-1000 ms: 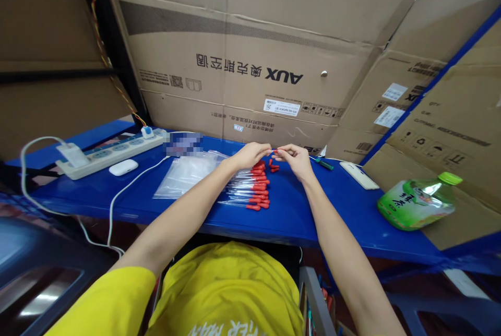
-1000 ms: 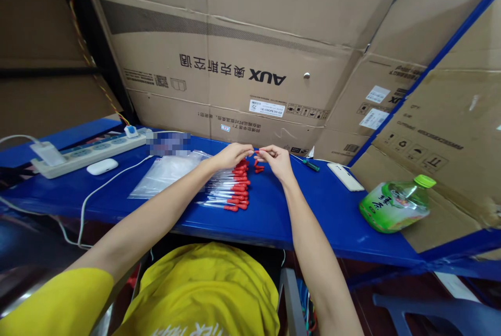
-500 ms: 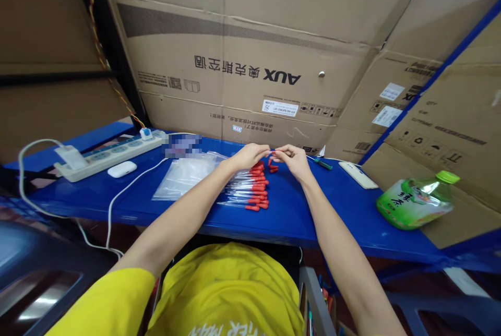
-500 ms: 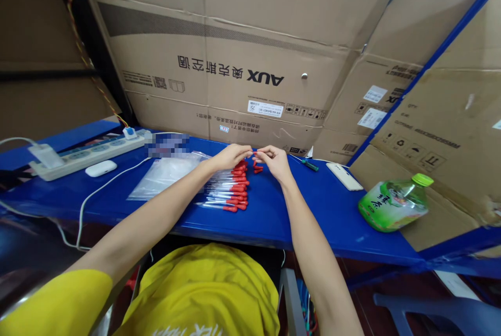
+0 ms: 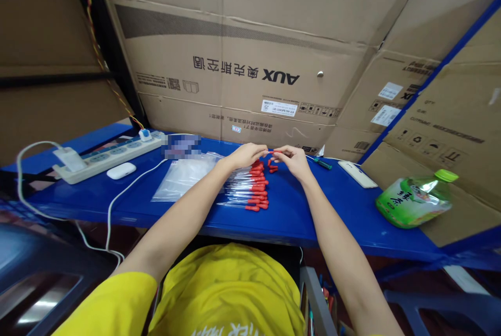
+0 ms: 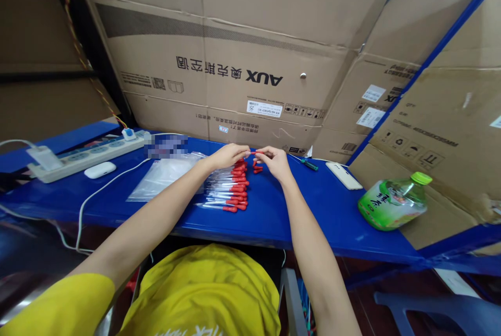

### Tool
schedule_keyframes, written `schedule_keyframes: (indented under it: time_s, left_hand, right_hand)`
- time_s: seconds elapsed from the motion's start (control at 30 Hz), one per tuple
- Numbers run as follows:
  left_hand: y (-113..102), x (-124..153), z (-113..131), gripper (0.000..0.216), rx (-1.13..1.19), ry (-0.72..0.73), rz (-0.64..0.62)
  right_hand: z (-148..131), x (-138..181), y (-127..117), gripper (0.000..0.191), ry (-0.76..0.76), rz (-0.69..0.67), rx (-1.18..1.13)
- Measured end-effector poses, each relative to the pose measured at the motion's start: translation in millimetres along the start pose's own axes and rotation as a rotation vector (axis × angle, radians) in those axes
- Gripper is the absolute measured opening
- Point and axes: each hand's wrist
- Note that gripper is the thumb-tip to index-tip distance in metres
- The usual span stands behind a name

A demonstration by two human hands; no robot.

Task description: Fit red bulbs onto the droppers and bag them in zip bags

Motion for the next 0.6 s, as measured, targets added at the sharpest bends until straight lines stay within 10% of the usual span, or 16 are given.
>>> schedule_keyframes:
  time_s: [0.6]
  left_hand:
    - [4.7, -1.8, 8.8, 0.044, 0.17, -0.006, 0.014]
  right_hand:
    - [0.6, -1.4, 2.4, 0.053, 0.015, -0.011, -0.108]
Point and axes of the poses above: each hand's wrist, its own x-axis away from the middle knuckle, its own y-axis out of the palm, z = x × y, and after that the axes turned 14 degrees about x, right-handed
